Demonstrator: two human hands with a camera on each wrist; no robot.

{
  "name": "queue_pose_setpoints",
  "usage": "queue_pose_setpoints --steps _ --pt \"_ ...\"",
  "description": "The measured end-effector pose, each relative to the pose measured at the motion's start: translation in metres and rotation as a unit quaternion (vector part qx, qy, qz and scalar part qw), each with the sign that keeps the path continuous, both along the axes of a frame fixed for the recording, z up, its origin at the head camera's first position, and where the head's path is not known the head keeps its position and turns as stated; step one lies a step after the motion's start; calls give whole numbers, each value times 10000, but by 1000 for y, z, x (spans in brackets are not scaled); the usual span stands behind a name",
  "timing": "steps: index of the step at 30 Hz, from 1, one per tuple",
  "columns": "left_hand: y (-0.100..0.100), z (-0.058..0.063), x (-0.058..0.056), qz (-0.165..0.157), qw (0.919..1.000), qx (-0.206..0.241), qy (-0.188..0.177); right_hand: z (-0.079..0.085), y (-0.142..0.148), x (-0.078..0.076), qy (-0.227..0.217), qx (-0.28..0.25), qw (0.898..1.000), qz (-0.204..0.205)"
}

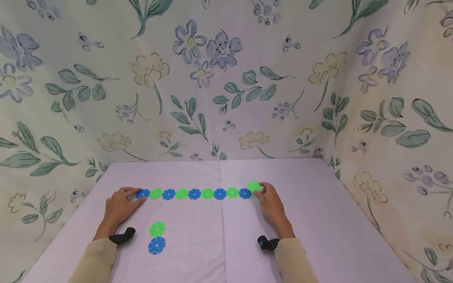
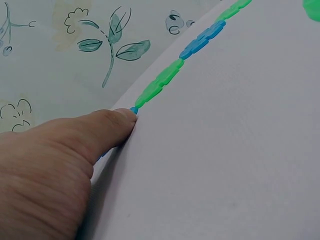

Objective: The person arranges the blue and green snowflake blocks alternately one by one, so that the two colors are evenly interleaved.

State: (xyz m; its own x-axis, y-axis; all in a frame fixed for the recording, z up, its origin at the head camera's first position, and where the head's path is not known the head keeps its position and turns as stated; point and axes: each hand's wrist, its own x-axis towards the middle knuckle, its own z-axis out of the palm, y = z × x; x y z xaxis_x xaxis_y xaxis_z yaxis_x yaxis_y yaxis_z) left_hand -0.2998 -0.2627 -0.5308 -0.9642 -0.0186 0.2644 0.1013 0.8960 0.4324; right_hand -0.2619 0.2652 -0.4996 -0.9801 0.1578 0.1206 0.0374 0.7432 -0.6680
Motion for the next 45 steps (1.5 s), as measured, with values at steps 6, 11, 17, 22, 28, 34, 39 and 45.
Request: queue_pose_setpoints --steps 6,11,17,22,28,34,39,45 --pt "-2 -2 0 24 10000 1 89 -4 3 1 -72 129 9998 -103" --pt "-1 0 0 15 10000 5 94 -7 5 1 -115 299 9993 -185" --pt "1 -1 1 12 10000 44 73 -10 6 0 -253 409 9985 -255" --pt "2 -3 1 25 9999 53 86 -10 7 1 -301 523 9979 -239" --pt "3 -1 1 62 9999 19 99 -10 5 0 -348 640 9972 -192" --pt "2 1 1 52 9999 -32 150 -9 1 -1 -360 740 9963 -258" --pt "2 1 1 68 9998 -77 146 -7 0 0 -392 836 9953 -276" --pt "2 -1 0 64 9999 -48 131 -8 1 -1 -454 916 9943 -317"
